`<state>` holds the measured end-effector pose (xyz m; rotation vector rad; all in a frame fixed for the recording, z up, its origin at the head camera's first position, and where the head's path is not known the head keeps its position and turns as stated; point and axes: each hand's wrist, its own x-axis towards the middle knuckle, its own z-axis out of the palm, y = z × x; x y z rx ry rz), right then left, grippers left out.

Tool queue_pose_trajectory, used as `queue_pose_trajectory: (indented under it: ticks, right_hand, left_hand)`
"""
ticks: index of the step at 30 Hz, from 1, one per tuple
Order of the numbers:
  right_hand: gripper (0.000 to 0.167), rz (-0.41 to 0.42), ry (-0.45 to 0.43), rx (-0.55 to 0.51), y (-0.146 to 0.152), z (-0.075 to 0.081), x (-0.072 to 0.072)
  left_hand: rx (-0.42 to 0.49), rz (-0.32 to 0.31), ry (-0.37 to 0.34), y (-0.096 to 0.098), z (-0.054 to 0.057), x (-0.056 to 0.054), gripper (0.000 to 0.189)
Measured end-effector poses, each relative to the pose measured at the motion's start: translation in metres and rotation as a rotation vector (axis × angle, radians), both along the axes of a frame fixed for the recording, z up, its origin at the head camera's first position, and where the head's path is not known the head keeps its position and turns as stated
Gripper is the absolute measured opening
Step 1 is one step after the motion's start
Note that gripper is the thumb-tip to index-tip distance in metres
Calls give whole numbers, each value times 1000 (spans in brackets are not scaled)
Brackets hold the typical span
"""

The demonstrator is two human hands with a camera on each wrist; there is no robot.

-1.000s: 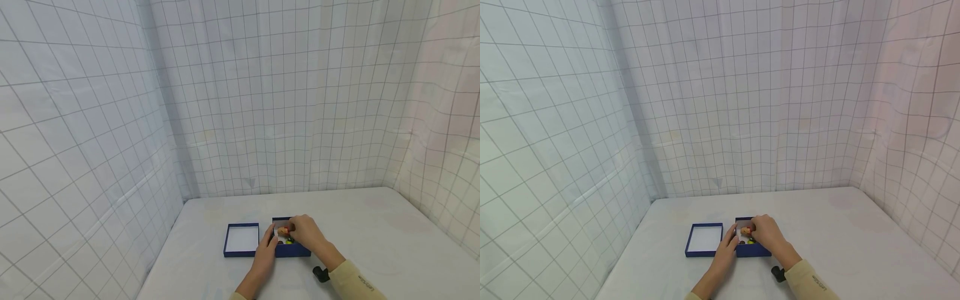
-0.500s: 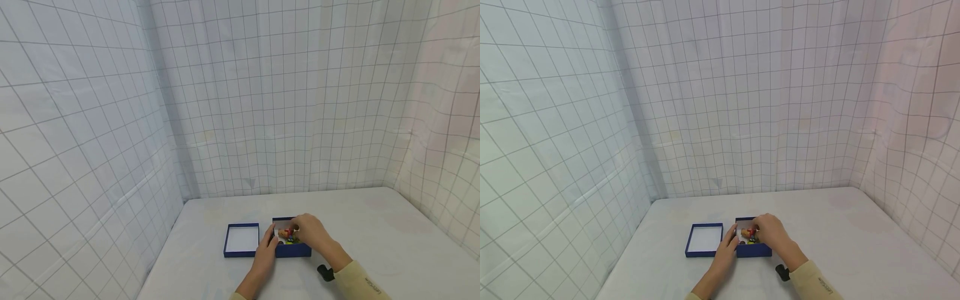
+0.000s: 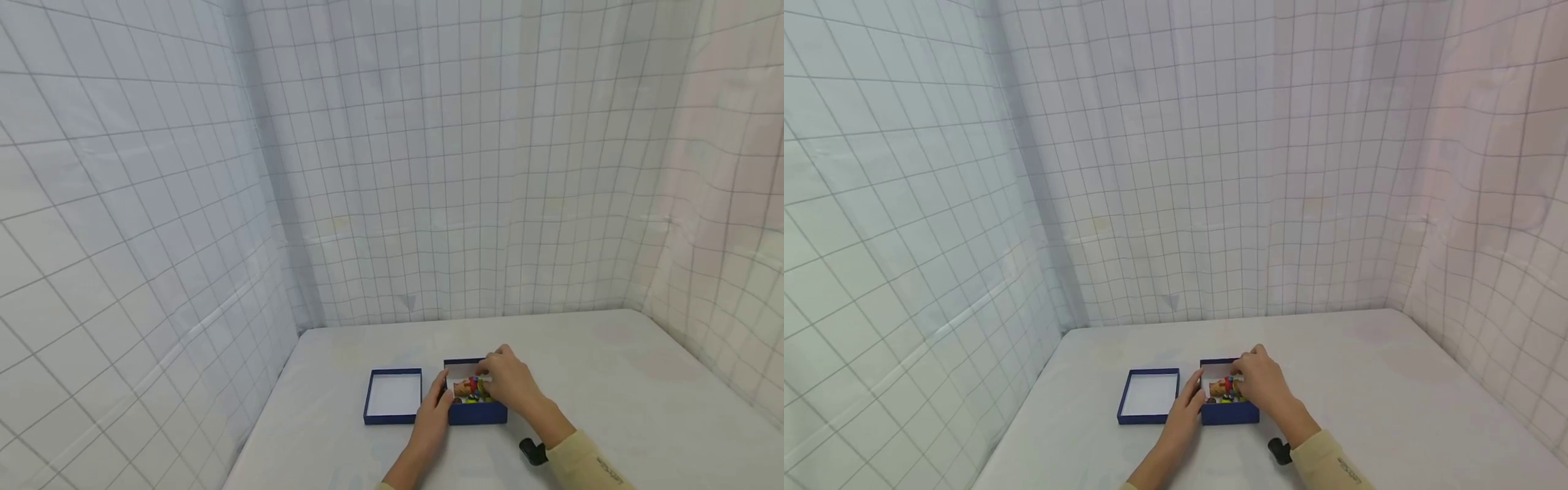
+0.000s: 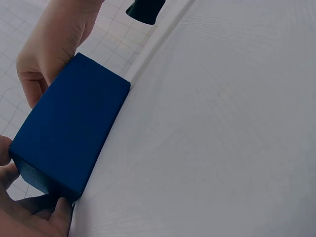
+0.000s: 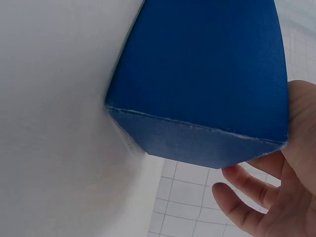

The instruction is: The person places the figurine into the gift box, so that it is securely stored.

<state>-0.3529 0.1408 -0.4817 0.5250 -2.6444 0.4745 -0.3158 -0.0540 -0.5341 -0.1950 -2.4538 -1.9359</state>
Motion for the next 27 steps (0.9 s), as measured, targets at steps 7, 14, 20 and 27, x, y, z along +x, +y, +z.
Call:
queue_pose_trajectory:
  ticks: [7, 14, 20, 27]
  right_hand:
    - [20, 27, 6, -3, 2, -7, -2]
    - [20, 35, -79, -45, 1, -8, -7]
    - [22, 25, -102, -48, 1, -6, -7]
    - [29, 91, -191, -105, 1, -8, -7]
  left_hand:
    - [-2, 5, -17, 0, 0, 0, 48]
    - [-17, 13, -16, 1, 1, -1, 49]
    - [-22, 14, 2, 0, 2, -1, 48]
    - [-16, -3, -1, -2, 1, -1, 47]
